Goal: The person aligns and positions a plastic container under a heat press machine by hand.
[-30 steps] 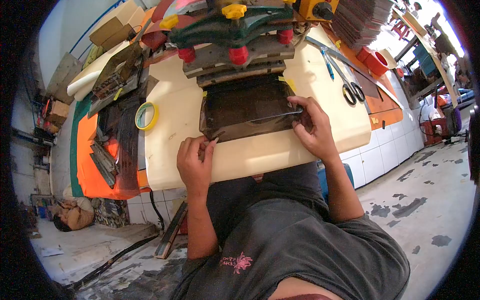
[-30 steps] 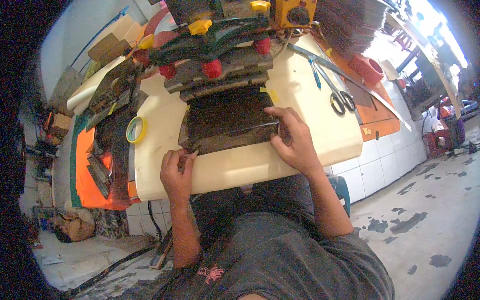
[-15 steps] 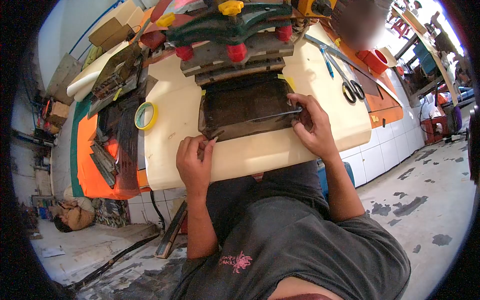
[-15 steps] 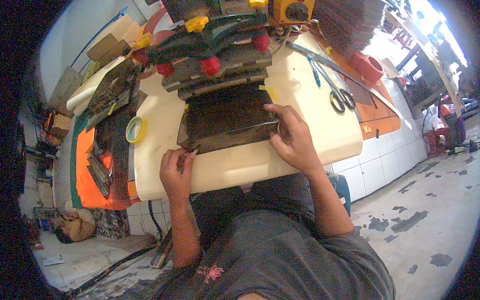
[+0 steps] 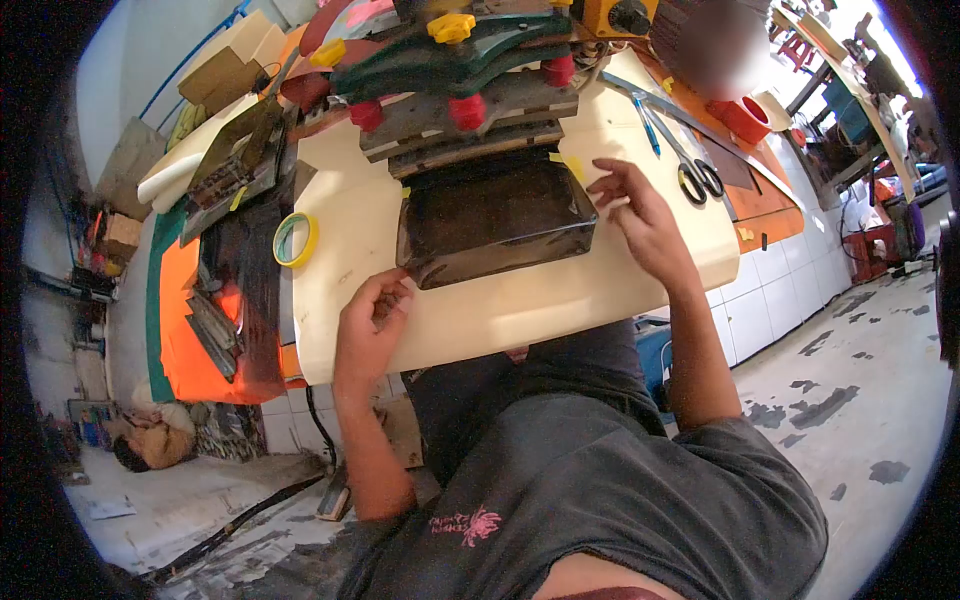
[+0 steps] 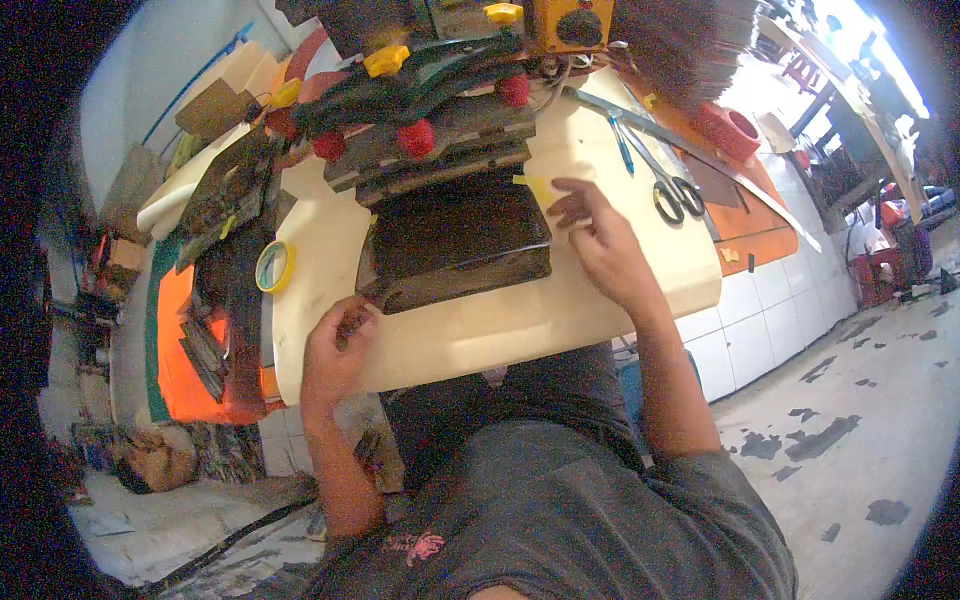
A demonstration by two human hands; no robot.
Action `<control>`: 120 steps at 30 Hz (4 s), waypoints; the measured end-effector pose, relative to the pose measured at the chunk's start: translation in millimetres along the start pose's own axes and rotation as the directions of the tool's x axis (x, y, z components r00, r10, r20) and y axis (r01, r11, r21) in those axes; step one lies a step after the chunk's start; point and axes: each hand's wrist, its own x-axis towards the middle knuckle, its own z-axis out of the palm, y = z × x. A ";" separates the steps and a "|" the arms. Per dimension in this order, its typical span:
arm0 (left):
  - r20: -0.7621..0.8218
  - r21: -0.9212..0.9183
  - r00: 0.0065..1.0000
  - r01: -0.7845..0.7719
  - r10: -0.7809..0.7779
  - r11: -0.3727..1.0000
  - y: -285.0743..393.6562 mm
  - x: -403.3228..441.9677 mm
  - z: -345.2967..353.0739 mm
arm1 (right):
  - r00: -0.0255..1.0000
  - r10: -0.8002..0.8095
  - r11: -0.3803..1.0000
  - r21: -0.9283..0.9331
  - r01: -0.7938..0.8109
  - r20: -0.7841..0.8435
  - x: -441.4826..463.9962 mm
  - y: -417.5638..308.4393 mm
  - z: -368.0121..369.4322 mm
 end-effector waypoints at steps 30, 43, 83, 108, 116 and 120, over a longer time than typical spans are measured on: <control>0.178 0.593 0.919 -0.385 0.351 0.707 -73.2 147.7 11.7 | 0.927 -0.231 0.544 -0.750 0.375 0.296 94.1 57.2 8.2; 0.150 0.569 0.910 -0.399 0.386 0.719 -73.3 145.6 12.9 | 0.934 -0.249 0.559 -0.749 0.356 0.258 92.7 56.0 11.1; 0.161 0.563 0.924 -0.375 0.348 0.737 -65.2 147.3 13.0 | 0.942 -0.266 0.590 -0.738 0.328 0.206 95.4 65.5 11.1; 0.212 0.560 0.940 -0.342 0.269 0.755 -53.1 144.6 10.7 | 0.902 -0.350 0.572 -0.705 0.419 0.253 92.4 55.6 11.0; 0.207 0.526 0.924 -0.383 0.323 0.759 -67.5 149.4 10.8 | 0.911 -0.332 0.577 -0.711 0.402 0.245 96.7 66.8 13.2; 0.206 0.463 0.937 -0.346 0.281 0.816 -56.8 146.4 10.1 | 0.904 -0.332 0.532 -0.739 0.414 0.267 98.8 71.4 14.1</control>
